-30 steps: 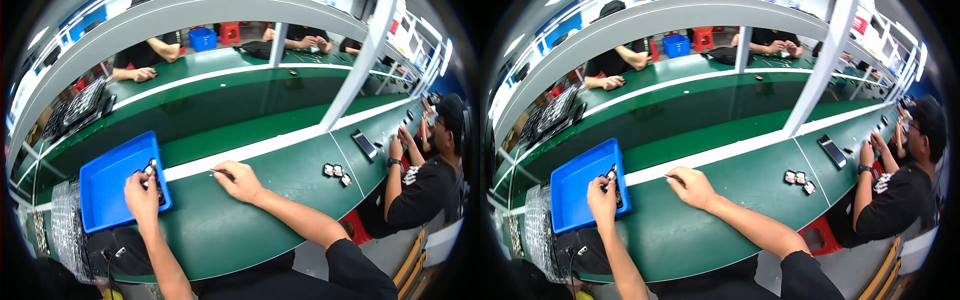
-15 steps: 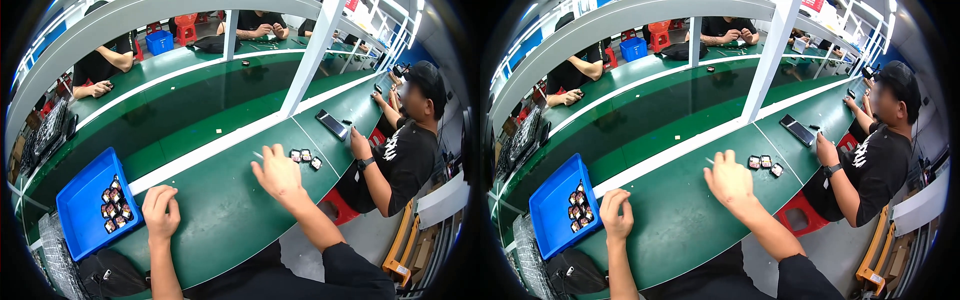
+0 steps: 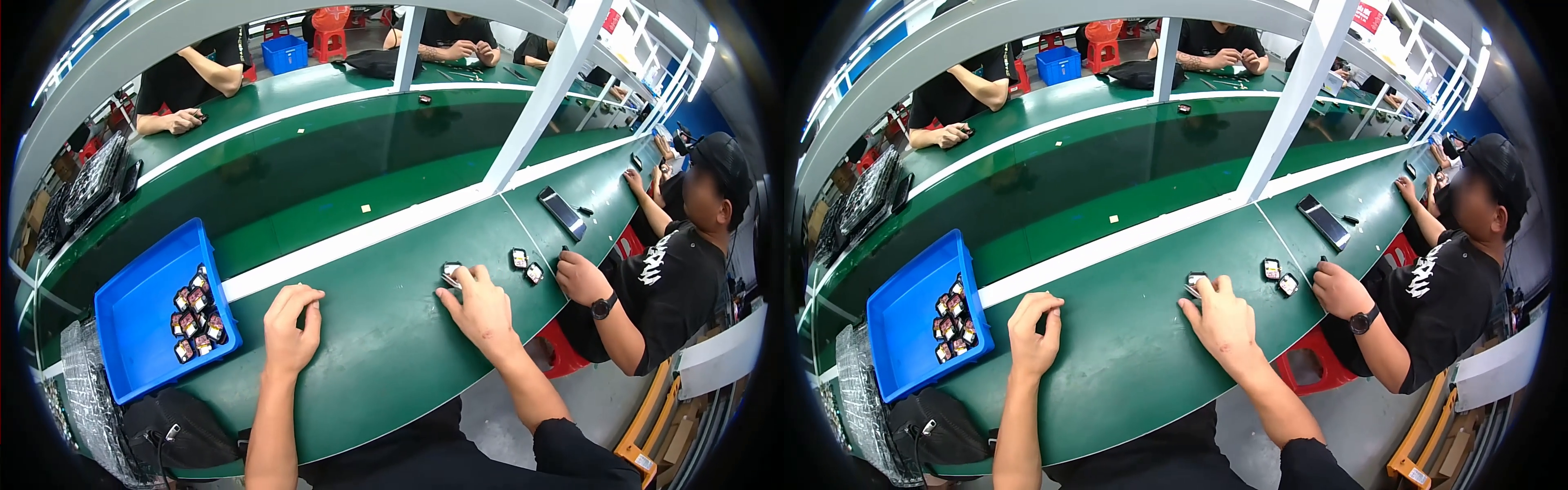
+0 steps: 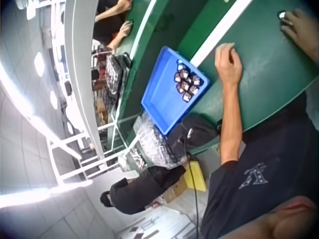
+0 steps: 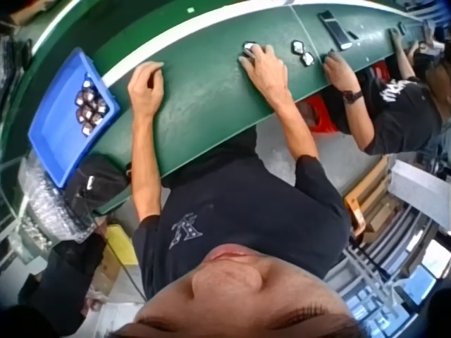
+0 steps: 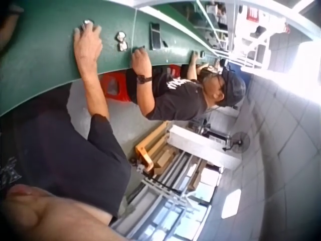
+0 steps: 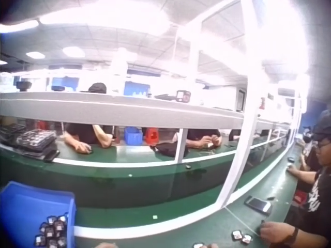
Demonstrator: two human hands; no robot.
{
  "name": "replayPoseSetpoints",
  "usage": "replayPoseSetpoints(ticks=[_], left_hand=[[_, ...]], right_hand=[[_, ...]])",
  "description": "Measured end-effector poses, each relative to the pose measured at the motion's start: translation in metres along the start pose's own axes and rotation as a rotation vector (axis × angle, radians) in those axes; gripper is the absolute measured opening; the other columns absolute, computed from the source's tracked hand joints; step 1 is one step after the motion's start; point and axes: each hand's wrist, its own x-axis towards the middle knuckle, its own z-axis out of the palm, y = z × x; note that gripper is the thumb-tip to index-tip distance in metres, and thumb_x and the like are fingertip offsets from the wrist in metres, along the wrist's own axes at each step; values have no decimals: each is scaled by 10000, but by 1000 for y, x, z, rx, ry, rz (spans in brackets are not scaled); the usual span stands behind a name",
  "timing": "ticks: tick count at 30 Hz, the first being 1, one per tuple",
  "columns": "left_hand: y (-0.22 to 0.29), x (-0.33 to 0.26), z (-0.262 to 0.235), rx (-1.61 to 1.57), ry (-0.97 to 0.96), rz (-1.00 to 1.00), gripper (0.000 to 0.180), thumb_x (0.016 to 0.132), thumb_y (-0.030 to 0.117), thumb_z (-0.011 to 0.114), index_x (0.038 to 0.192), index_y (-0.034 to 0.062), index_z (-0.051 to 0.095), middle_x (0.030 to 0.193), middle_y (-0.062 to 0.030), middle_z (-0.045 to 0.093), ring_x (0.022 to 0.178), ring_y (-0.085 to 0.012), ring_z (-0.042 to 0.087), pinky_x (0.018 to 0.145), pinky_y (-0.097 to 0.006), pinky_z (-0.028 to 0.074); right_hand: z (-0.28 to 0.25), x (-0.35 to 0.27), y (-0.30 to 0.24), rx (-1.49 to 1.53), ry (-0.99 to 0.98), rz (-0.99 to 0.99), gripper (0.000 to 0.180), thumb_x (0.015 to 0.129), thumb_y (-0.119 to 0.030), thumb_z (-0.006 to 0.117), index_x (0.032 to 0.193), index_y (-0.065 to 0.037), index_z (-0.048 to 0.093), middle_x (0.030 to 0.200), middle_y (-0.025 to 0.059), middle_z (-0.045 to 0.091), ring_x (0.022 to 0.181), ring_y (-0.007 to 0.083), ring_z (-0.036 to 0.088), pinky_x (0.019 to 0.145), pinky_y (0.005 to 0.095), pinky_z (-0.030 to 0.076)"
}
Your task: Assembling small electronic components at an industrial production line workbench.
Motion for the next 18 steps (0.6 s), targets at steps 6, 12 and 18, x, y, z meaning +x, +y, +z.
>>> replayPoseSetpoints(ticks=[6, 12, 18], left_hand=[[-5, 2, 2, -132, -3, -83, 156, 896, -65, 710, 1040, -7, 726, 1021, -136, 711, 916, -250, 708, 800, -329, 562], [-20, -5, -6, -280, -22, -228, 304, 946, 6, 721, 1246, -16, 681, 1208, -131, 688, 1039, -213, 700, 891, -329, 573], [-29, -4, -12, -744, -80, -361, 484, 1041, 191, 713, 1437, -47, 572, 1323, -117, 622, 1176, -209, 658, 1011, -337, 541]], right_hand=[[15, 36, -47, 117, -185, -252, 328, 964, -373, 746, 1072, -93, 614, 1055, 151, 648, 829, 421, 727, 715, 516, 592], [32, 68, -110, 597, -311, -485, 429, 887, -262, 875, 1092, -33, 575, 1101, 146, 732, 858, 295, 728, 736, 416, 560], [81, 76, -129, 1148, -288, -640, 445, 883, -209, 889, 1050, -37, 513, 1155, 154, 702, 992, 262, 730, 881, 391, 614]])
